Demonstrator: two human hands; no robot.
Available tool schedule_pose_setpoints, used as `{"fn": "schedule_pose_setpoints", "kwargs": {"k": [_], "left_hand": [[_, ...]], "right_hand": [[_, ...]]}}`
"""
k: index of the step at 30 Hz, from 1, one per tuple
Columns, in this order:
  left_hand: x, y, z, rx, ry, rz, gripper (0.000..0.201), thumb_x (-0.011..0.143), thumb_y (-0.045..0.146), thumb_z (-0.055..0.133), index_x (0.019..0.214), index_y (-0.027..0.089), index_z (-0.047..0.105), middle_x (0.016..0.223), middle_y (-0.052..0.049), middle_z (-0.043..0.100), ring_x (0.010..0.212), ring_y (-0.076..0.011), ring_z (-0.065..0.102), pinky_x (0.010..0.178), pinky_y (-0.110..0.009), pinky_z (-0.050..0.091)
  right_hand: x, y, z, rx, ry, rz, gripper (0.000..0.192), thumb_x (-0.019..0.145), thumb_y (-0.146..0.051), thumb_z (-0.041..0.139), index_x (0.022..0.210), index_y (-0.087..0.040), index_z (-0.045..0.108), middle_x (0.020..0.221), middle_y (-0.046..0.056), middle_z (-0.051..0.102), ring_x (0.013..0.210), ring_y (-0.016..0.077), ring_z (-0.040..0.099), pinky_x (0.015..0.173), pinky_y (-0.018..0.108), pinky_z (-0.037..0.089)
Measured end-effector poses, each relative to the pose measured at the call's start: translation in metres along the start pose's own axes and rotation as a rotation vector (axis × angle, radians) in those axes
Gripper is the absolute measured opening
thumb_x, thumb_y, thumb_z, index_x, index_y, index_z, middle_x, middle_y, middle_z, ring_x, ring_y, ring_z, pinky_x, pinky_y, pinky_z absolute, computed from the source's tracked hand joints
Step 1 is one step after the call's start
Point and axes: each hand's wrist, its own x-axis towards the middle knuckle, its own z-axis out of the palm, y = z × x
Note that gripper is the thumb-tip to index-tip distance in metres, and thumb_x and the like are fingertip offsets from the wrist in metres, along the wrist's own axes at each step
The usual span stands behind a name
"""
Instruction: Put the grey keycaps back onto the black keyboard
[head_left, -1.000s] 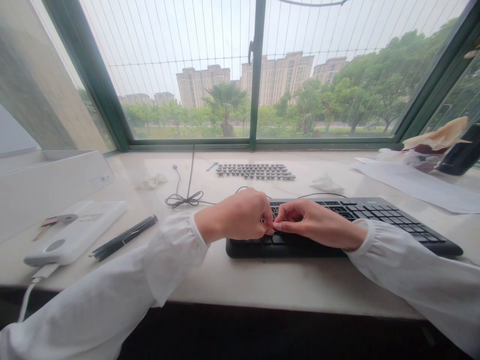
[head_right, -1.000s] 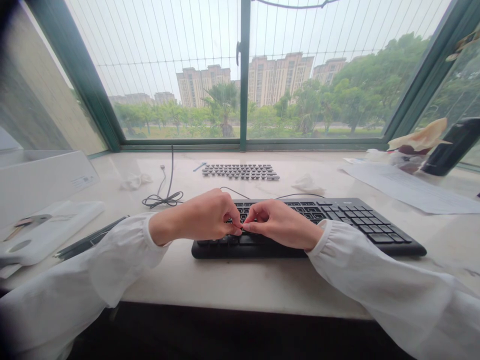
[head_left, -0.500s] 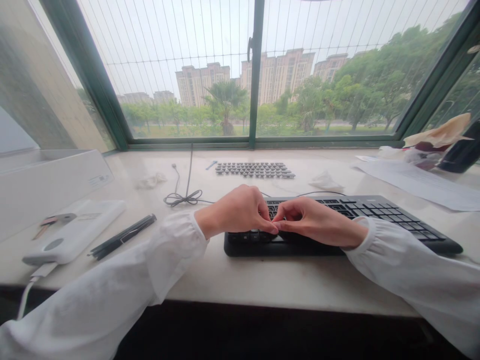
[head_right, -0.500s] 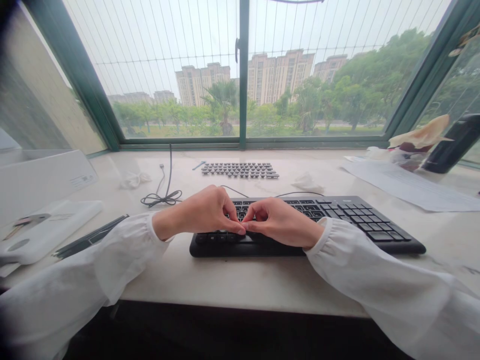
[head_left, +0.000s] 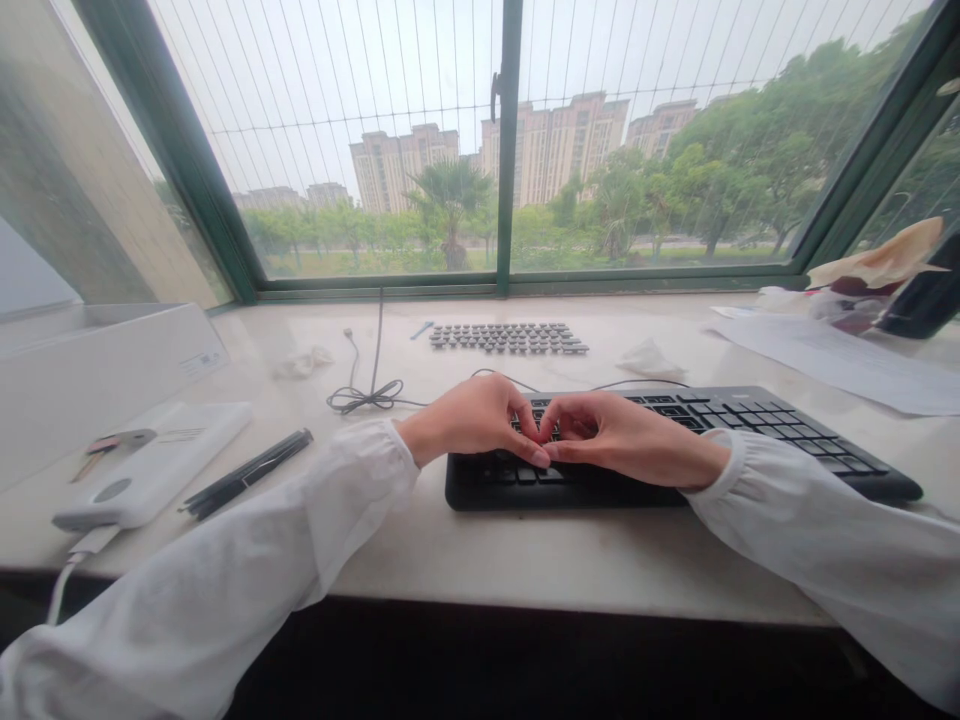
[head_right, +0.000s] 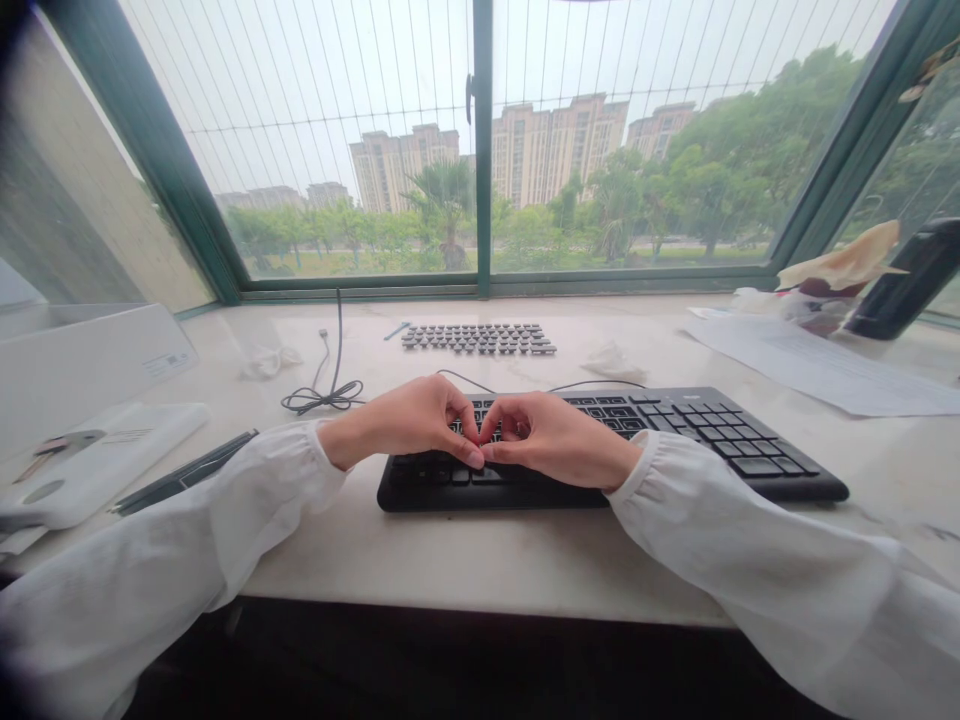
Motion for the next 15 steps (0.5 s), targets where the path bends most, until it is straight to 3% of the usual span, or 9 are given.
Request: {"fn": "schedule_pose_setpoints", "kwargs": {"k": [8,15], "left_hand": [[0.011,-0.006,-0.003,0.083,-0.069,-0.057,0.063,0.052,0.064,0.076,0.063,0.021,0.033,0.055,0.008,0.029,0.053,-0.0097,0.026,0.051,-0.027,0.017],[0.018,0.003,-0.010,0.253,-0.158,-0.119,0.064,0.054,0.065,0.073,0.061,0.021,0.028,0.053,0.007,0.027,0.053,-0.0113,0.026,0.052,-0.028,0.018]], "right_hand": [[0.013,0.001,-0.006,0.129,-0.127,0.051,0.029,0.069,-0.034,0.071,0.074,-0.019,0.047,0.058,-0.008,0.035,0.056,0.0082,0.028,0.051,0.023,0.019],[0.021,0.005,-0.011,0.136,-0.222,0.033,0.039,0.070,-0.037,0.069,0.066,-0.020,0.034,0.058,-0.008,0.031,0.058,0.0084,0.025,0.054,0.025,0.016]]}}
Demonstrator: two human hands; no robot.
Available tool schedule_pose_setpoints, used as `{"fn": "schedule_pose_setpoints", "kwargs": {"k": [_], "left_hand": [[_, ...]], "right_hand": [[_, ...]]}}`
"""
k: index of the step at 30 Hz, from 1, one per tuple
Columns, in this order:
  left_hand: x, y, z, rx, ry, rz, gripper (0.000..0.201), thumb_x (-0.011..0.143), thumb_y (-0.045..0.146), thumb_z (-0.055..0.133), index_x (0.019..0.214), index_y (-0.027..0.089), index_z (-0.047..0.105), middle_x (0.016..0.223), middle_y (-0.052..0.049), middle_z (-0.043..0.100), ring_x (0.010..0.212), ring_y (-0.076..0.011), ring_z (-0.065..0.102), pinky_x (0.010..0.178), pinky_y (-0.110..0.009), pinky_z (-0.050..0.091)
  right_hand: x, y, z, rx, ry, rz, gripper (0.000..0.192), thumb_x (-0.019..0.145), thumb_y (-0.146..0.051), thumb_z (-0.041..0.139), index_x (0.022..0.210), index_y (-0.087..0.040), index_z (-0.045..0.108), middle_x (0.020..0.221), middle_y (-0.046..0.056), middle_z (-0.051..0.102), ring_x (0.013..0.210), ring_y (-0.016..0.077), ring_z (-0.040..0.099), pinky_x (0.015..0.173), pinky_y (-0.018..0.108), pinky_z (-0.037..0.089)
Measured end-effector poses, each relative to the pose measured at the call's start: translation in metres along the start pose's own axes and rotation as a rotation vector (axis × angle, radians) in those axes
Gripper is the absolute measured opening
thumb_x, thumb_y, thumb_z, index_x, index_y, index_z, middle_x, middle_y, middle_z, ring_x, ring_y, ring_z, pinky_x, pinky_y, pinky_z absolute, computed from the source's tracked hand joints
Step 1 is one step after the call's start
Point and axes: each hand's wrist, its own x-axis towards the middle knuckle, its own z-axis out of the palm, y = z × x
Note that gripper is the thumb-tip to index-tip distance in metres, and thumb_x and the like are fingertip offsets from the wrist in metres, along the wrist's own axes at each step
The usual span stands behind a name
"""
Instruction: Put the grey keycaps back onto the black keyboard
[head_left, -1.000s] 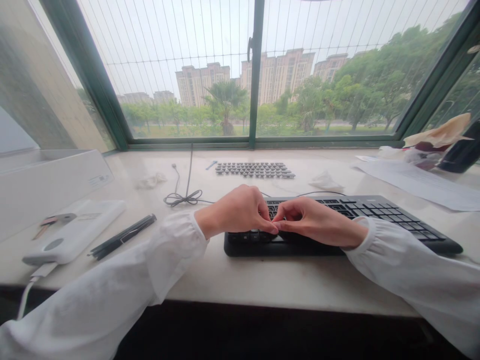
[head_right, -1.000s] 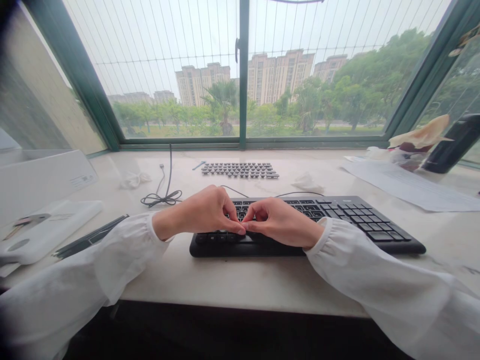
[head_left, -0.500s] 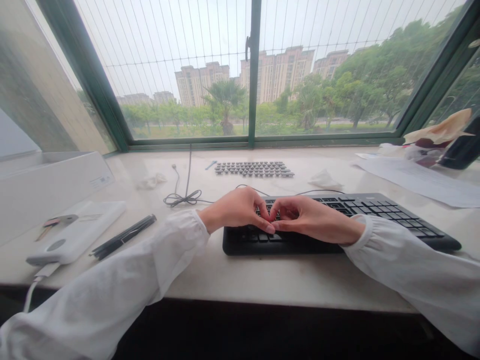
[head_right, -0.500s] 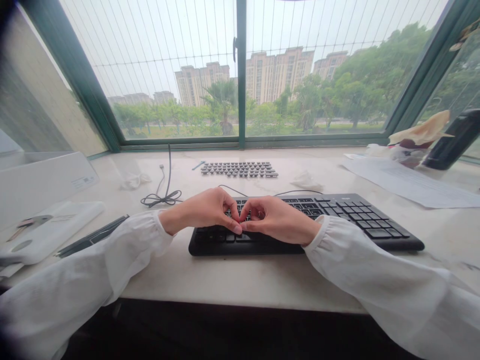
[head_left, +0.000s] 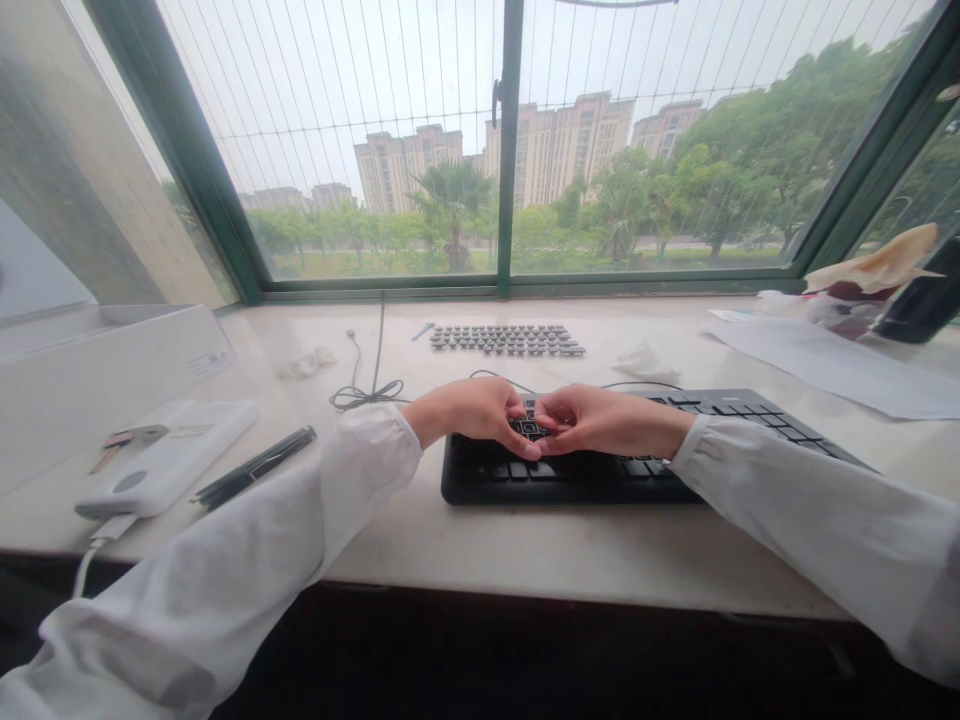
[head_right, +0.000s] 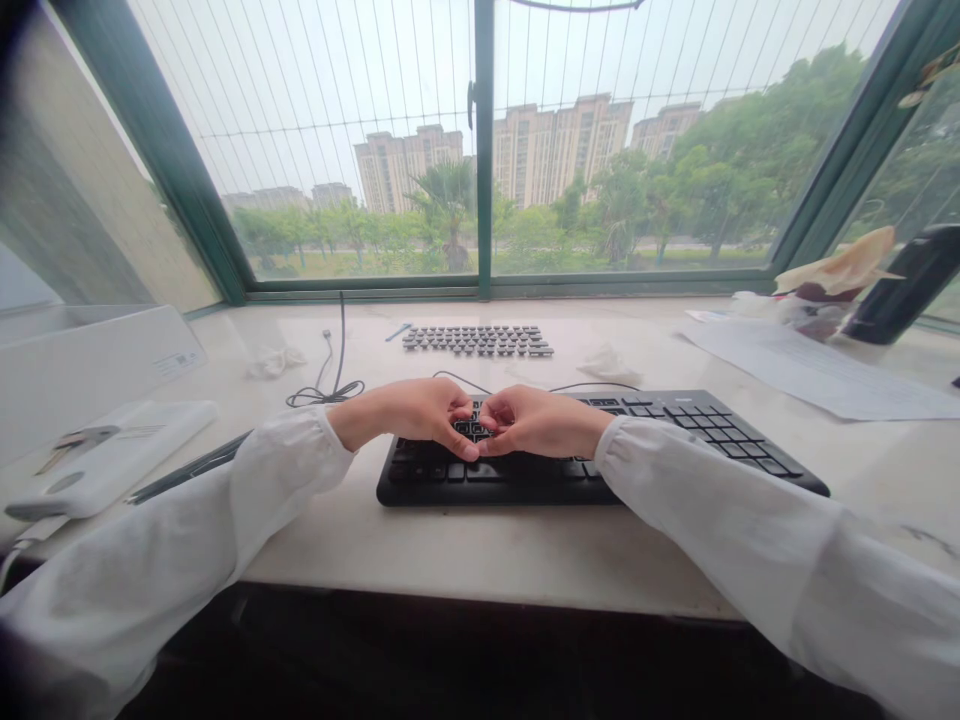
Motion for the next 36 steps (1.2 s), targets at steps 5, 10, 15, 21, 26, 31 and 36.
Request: {"fn": "schedule_pose_setpoints", "kwargs": {"k": [5,10,15,21,26,31,36], "left_hand": [[0.004,0.002,-0.005,0.082,-0.037,-0.004,0.064,0.053,0.067,0.072,0.061,0.021,0.027,0.054,0.006,0.031,0.054,-0.0121,0.028,0.054,-0.028,0.020],[0.007,0.005,-0.008,0.130,-0.081,0.023,0.061,0.054,0.065,0.072,0.060,0.021,0.028,0.053,0.006,0.032,0.054,-0.0123,0.029,0.055,-0.028,0.021],[0.005,0.007,-0.006,0.129,-0.041,0.063,0.059,0.056,0.062,0.071,0.059,0.021,0.030,0.054,0.005,0.034,0.054,-0.0126,0.030,0.054,-0.028,0.020],[-0.002,-0.001,-0.001,-0.019,0.000,0.082,0.055,0.058,0.056,0.073,0.062,0.021,0.030,0.053,0.007,0.030,0.054,-0.0110,0.025,0.052,-0.028,0.016],[-0.010,-0.006,-0.004,-0.224,0.036,0.131,0.055,0.062,0.055,0.073,0.063,0.021,0.030,0.055,0.007,0.025,0.054,-0.0102,0.021,0.051,-0.027,0.013],[-0.011,-0.010,-0.005,-0.276,0.294,0.141,0.053,0.068,0.052,0.069,0.059,0.020,0.028,0.056,0.007,0.021,0.052,-0.0090,0.019,0.051,-0.027,0.013],[-0.006,-0.015,0.000,-0.264,0.413,0.085,0.050,0.071,0.046,0.066,0.059,0.020,0.025,0.054,0.007,0.022,0.051,-0.0082,0.021,0.050,-0.027,0.016]], "right_hand": [[0.002,0.001,-0.002,-0.040,-0.013,-0.001,0.041,0.070,-0.038,0.069,0.065,-0.020,0.032,0.059,-0.008,0.030,0.059,0.0088,0.025,0.054,0.026,0.015],[0.002,-0.003,-0.001,-0.112,-0.011,-0.003,0.042,0.071,-0.040,0.067,0.064,-0.020,0.030,0.059,-0.007,0.028,0.059,0.0090,0.025,0.055,0.026,0.016],[-0.001,-0.005,0.003,-0.143,0.013,-0.039,0.042,0.072,-0.035,0.065,0.063,-0.020,0.027,0.060,-0.007,0.027,0.060,0.0090,0.024,0.055,0.026,0.018],[-0.008,-0.004,0.006,-0.070,0.025,-0.073,0.039,0.073,-0.036,0.066,0.065,-0.021,0.031,0.059,-0.008,0.028,0.058,0.0088,0.023,0.053,0.025,0.017],[-0.015,-0.007,0.001,-0.051,0.120,-0.088,0.029,0.076,-0.038,0.067,0.071,-0.019,0.045,0.058,-0.008,0.033,0.056,0.0081,0.027,0.051,0.024,0.019],[-0.020,-0.011,0.001,-0.262,0.254,-0.154,0.029,0.080,-0.046,0.064,0.092,-0.019,0.066,0.055,-0.007,0.037,0.052,0.0089,0.031,0.049,0.024,0.023],[-0.024,-0.010,0.006,-0.582,0.236,-0.406,0.023,0.089,-0.039,0.059,0.090,-0.022,0.075,0.056,-0.003,0.057,0.051,0.0086,0.043,0.062,0.028,0.031]]}}
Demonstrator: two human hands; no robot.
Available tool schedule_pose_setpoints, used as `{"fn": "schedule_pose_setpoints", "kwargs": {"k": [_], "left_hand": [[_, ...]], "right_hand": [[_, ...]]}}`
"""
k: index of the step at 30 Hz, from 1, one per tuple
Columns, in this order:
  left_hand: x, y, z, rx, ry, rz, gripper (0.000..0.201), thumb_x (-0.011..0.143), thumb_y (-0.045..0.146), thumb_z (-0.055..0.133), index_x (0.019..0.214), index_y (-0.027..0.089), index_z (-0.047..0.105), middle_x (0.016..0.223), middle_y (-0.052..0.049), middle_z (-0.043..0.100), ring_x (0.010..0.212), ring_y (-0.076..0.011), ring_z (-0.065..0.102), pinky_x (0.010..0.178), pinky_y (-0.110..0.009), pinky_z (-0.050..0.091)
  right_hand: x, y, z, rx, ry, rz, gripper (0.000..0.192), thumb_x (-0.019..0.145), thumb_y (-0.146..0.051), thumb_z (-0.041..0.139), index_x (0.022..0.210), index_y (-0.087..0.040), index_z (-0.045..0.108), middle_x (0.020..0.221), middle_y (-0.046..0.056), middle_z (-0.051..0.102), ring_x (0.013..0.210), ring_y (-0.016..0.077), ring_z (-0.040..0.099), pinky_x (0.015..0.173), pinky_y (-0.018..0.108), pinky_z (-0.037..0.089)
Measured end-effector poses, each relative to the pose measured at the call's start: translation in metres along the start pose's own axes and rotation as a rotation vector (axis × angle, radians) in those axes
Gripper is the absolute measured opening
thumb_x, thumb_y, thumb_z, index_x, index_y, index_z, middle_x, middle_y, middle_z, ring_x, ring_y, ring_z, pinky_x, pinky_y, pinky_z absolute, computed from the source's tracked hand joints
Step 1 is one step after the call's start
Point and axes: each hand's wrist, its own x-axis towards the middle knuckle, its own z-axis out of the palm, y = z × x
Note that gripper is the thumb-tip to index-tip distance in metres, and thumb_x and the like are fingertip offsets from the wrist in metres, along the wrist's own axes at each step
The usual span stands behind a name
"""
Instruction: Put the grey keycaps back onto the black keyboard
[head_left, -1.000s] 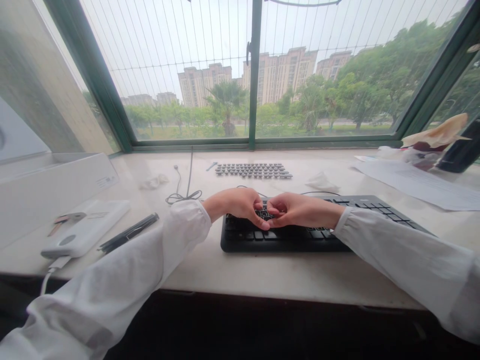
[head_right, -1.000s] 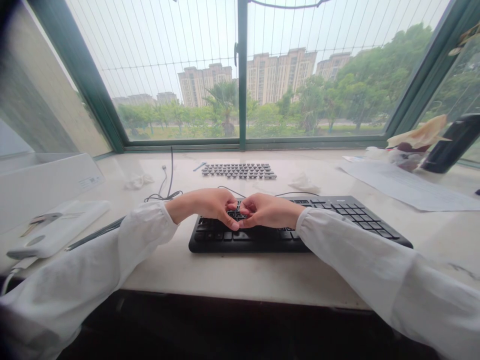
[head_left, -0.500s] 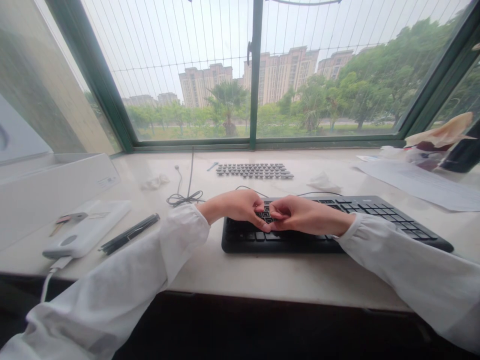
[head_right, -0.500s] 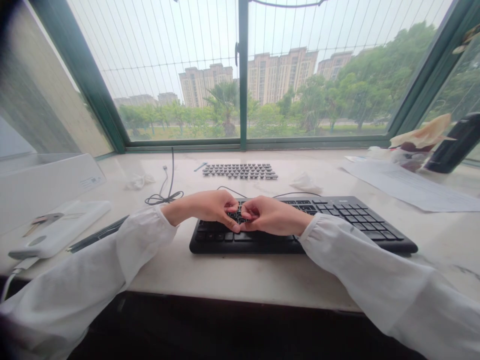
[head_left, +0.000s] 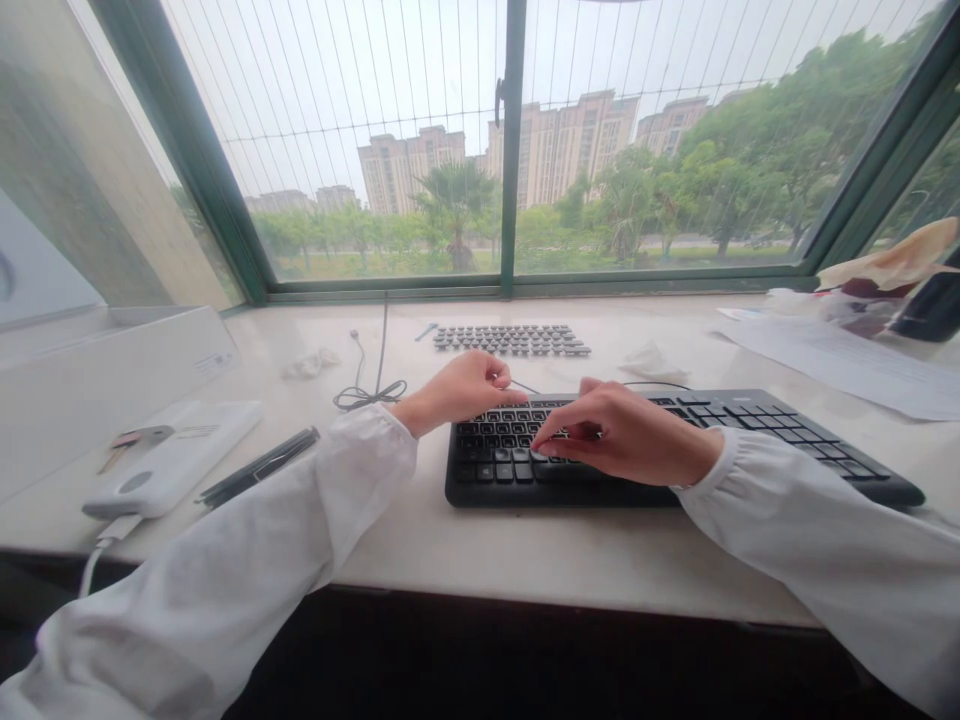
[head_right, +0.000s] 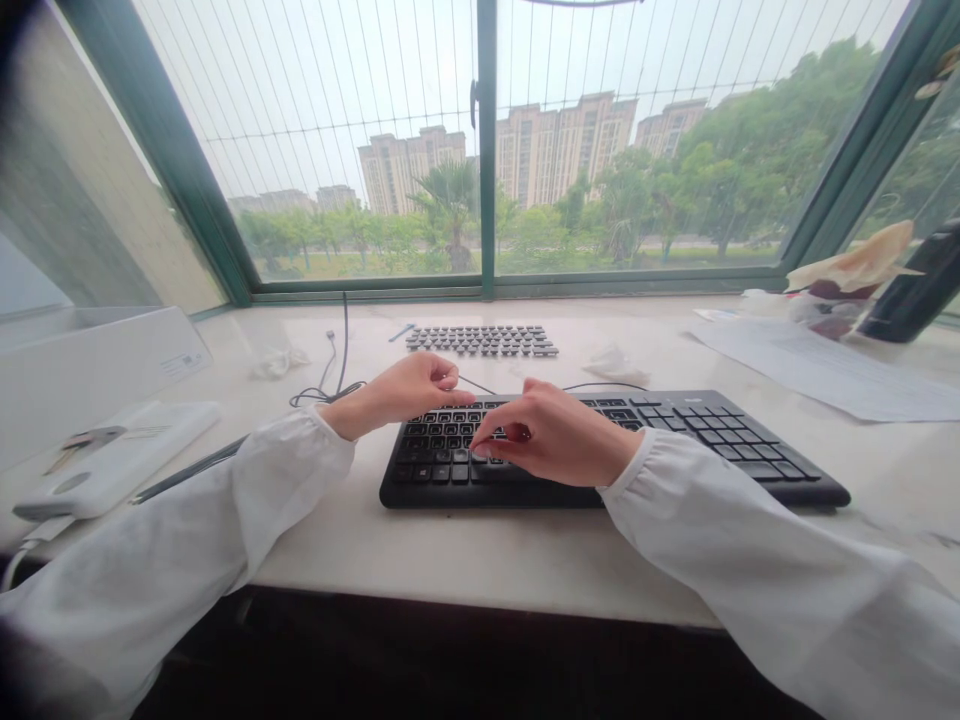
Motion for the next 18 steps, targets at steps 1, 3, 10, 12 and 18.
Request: {"fn": "schedule_pose_setpoints", "kwargs": {"k": [1,3,10,12,18], "left_hand": [[0.0004,-0.0010,0.0010,0.001,0.001,-0.001,0.050,0.071,0.045,0.066,0.058,0.020,0.025,0.054,0.007,0.022,0.051,-0.0080,0.021,0.050,-0.026,0.016],[0.0008,-0.0025,0.0026,0.007,-0.004,0.001,0.048,0.072,0.043,0.066,0.058,0.019,0.026,0.054,0.007,0.022,0.051,-0.0078,0.021,0.050,-0.026,0.017],[0.0020,-0.0071,0.0040,0.064,0.044,-0.001,0.041,0.072,0.037,0.064,0.055,0.019,0.031,0.052,0.007,0.028,0.052,-0.0082,0.027,0.052,-0.027,0.022],[0.0027,-0.0074,0.0038,0.107,0.088,0.003,0.038,0.072,0.035,0.062,0.054,0.018,0.034,0.051,0.006,0.030,0.052,-0.0084,0.028,0.053,-0.027,0.023],[0.0037,-0.0091,0.0049,0.221,0.171,0.023,0.030,0.072,0.029,0.059,0.053,0.018,0.038,0.049,0.005,0.038,0.051,-0.0089,0.033,0.054,-0.027,0.027]], "right_hand": [[-0.0012,0.0002,-0.0007,-0.050,-0.015,-0.085,0.023,0.091,-0.036,0.056,0.093,-0.023,0.075,0.058,-0.002,0.061,0.051,0.0085,0.046,0.066,0.029,0.031],[-0.0036,0.0008,-0.0030,-0.124,-0.051,-0.208,0.025,0.094,-0.031,0.052,0.101,-0.023,0.074,0.058,-0.001,0.063,0.052,0.0085,0.049,0.069,0.030,0.029],[-0.0073,0.0010,-0.0030,-0.163,-0.078,-0.252,0.032,0.096,-0.030,0.046,0.092,-0.018,0.076,0.050,0.000,0.057,0.048,0.0095,0.048,0.065,0.030,0.027],[-0.0074,0.0017,-0.0009,-0.158,-0.061,-0.259,0.031,0.095,-0.029,0.047,0.095,-0.018,0.076,0.050,0.000,0.058,0.048,0.0095,0.049,0.065,0.030,0.027],[-0.0072,0.0019,0.0018,-0.140,0.007,-0.253,0.028,0.093,-0.028,0.051,0.091,-0.019,0.077,0.051,0.000,0.061,0.047,0.0092,0.050,0.066,0.031,0.030]]}}
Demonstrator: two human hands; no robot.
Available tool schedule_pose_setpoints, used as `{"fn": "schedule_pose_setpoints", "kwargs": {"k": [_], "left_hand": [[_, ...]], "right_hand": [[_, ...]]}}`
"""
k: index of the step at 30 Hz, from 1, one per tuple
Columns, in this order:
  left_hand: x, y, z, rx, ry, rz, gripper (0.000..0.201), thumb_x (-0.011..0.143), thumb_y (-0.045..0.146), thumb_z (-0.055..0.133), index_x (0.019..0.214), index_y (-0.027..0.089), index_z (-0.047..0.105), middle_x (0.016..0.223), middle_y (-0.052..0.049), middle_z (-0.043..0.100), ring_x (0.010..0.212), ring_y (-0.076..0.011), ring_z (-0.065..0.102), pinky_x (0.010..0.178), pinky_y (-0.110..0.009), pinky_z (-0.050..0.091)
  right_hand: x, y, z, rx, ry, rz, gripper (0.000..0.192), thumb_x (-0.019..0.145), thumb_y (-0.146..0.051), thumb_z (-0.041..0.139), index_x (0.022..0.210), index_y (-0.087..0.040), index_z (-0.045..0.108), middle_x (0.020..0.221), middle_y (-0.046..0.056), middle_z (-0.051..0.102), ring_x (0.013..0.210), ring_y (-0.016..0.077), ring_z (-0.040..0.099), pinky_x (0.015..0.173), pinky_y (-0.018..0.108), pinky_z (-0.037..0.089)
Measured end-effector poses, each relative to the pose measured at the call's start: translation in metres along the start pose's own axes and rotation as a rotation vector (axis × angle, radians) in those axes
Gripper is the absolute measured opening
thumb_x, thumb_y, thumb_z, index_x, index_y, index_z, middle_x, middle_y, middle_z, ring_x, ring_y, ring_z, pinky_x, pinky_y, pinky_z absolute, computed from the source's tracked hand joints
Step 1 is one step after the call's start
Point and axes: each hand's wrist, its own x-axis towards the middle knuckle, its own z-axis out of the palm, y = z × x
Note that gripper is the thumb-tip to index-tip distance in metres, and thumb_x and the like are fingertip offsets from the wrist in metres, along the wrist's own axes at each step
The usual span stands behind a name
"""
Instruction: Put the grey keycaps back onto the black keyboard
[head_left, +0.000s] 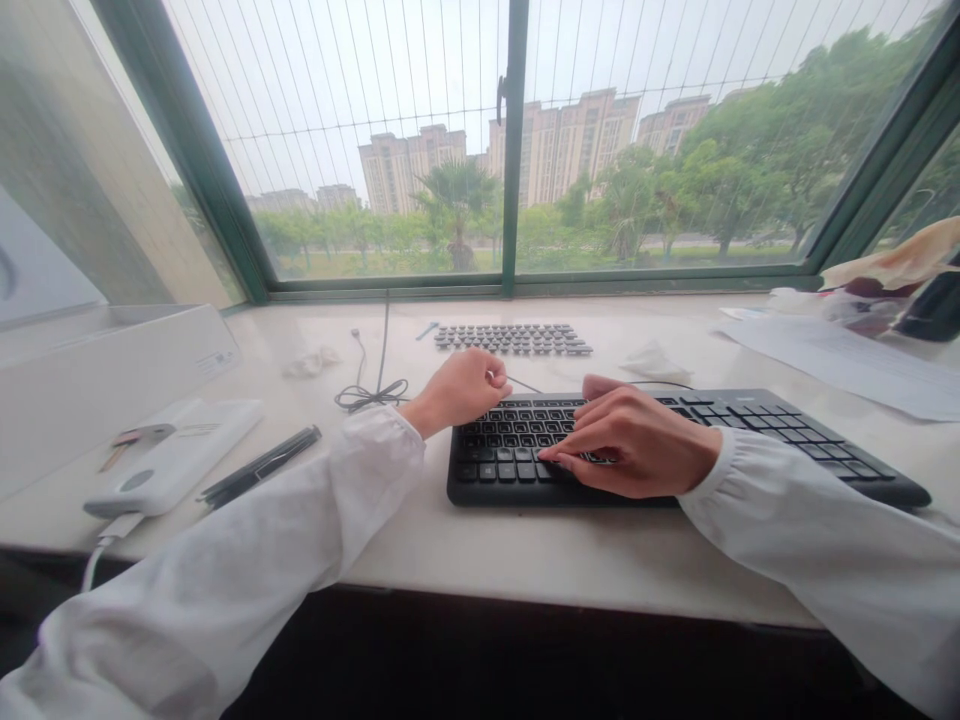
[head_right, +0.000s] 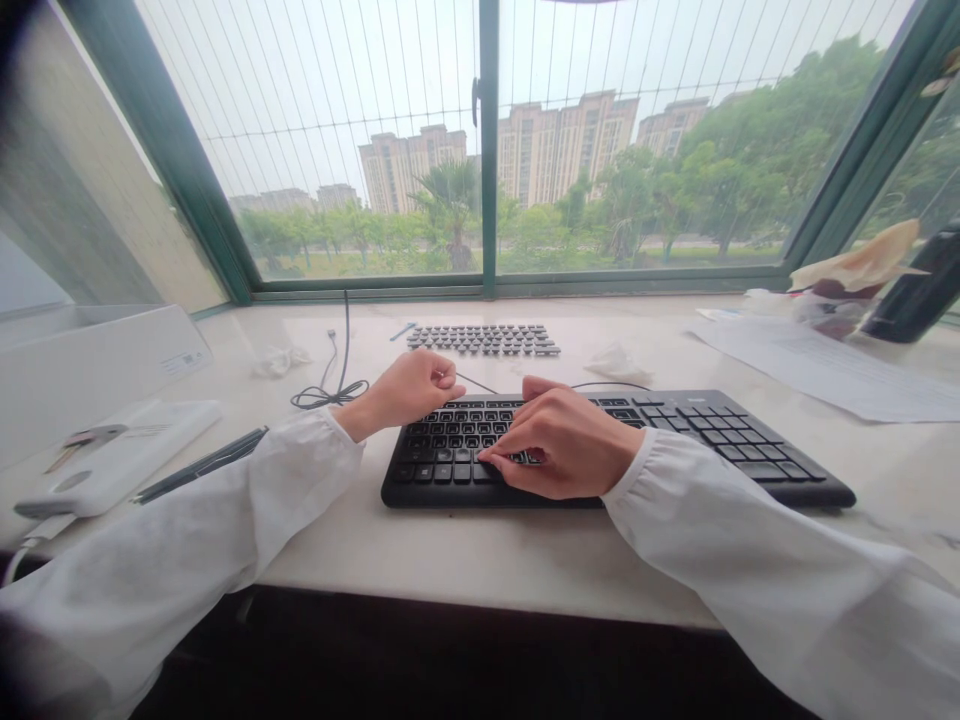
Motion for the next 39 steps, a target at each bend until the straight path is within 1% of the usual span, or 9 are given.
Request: {"fn": "schedule_pose_setpoints", "kwargs": {"k": [2,8,10,13,16,21,26,31,39], "left_hand": [[0.000,-0.001,0.001,0.040,0.027,0.016,0.026,0.072,0.027,0.057,0.053,0.018,0.042,0.050,0.004,0.042,0.052,-0.0093,0.035,0.054,-0.027,0.028],[-0.001,-0.004,-0.003,0.208,0.103,0.005,0.011,0.069,0.018,0.055,0.059,0.018,0.058,0.056,0.001,0.054,0.055,-0.0119,0.042,0.054,-0.027,0.029],[-0.001,-0.004,-0.004,0.265,0.105,-0.012,0.010,0.068,0.016,0.054,0.060,0.018,0.061,0.059,-0.001,0.058,0.057,-0.0129,0.045,0.055,-0.027,0.030],[-0.001,-0.005,-0.004,0.318,0.118,-0.013,0.011,0.068,0.015,0.054,0.061,0.018,0.063,0.063,-0.002,0.062,0.061,-0.0152,0.051,0.057,-0.027,0.034],[-0.001,-0.006,-0.003,0.337,0.129,0.000,0.012,0.069,0.015,0.054,0.062,0.019,0.064,0.064,-0.002,0.063,0.064,-0.0170,0.054,0.059,-0.028,0.038],[-0.001,-0.005,-0.004,0.349,0.128,0.003,0.012,0.069,0.015,0.054,0.064,0.020,0.065,0.065,-0.002,0.064,0.063,-0.0173,0.055,0.059,-0.028,0.039],[-0.001,-0.004,-0.005,0.376,0.136,0.000,0.015,0.070,0.015,0.053,0.068,0.020,0.067,0.066,-0.003,0.065,0.063,-0.0179,0.056,0.060,-0.029,0.040],[-0.001,-0.004,-0.005,0.381,0.135,0.004,0.014,0.070,0.015,0.054,0.068,0.020,0.067,0.067,-0.003,0.065,0.064,-0.0183,0.057,0.061,-0.029,0.041],[-0.001,-0.007,-0.004,0.384,0.148,0.012,0.015,0.071,0.016,0.053,0.067,0.019,0.067,0.067,-0.004,0.065,0.064,-0.0177,0.056,0.061,-0.029,0.040]], "right_hand": [[0.001,0.000,0.000,-0.010,0.017,0.013,0.028,0.092,-0.028,0.051,0.087,-0.019,0.077,0.050,0.000,0.060,0.046,0.0089,0.049,0.067,0.031,0.030],[0.001,0.005,0.000,-0.159,0.295,0.089,0.025,0.091,-0.030,0.054,0.085,-0.023,0.076,0.043,-0.005,0.055,0.040,0.0074,0.041,0.067,0.031,0.030],[0.001,0.005,0.000,-0.140,0.276,0.089,0.024,0.091,-0.028,0.053,0.092,-0.023,0.076,0.045,-0.005,0.057,0.041,0.0072,0.041,0.067,0.031,0.030],[0.002,0.003,0.003,-0.056,0.120,0.027,0.026,0.091,-0.024,0.052,0.104,-0.023,0.075,0.048,-0.004,0.061,0.041,0.0069,0.042,0.068,0.030,0.031],[0.003,0.001,0.005,-0.018,-0.002,0.007,0.027,0.091,-0.025,0.052,0.104,-0.022,0.075,0.049,-0.002,0.062,0.042,0.0076,0.044,0.070,0.031,0.032],[0.005,-0.002,0.006,-0.042,0.084,0.042,0.027,0.094,-0.026,0.051,0.112,-0.024,0.071,0.053,-0.004,0.059,0.047,0.0080,0.047,0.069,0.030,0.029],[0.008,-0.010,0.007,-0.067,-0.058,0.001,0.033,0.096,-0.039,0.049,0.121,-0.025,0.064,0.080,0.003,0.064,0.071,0.0144,0.054,0.072,0.031,0.029],[0.007,-0.012,0.008,-0.110,-0.044,0.046,0.036,0.096,-0.042,0.046,0.125,-0.025,0.061,0.085,0.003,0.062,0.070,0.0140,0.052,0.073,0.031,0.030],[0.005,-0.008,0.003,-0.066,0.039,0.027,0.027,0.095,-0.039,0.051,0.098,-0.023,0.073,0.069,0.001,0.063,0.063,0.0110,0.052,0.069,0.030,0.026]]}}
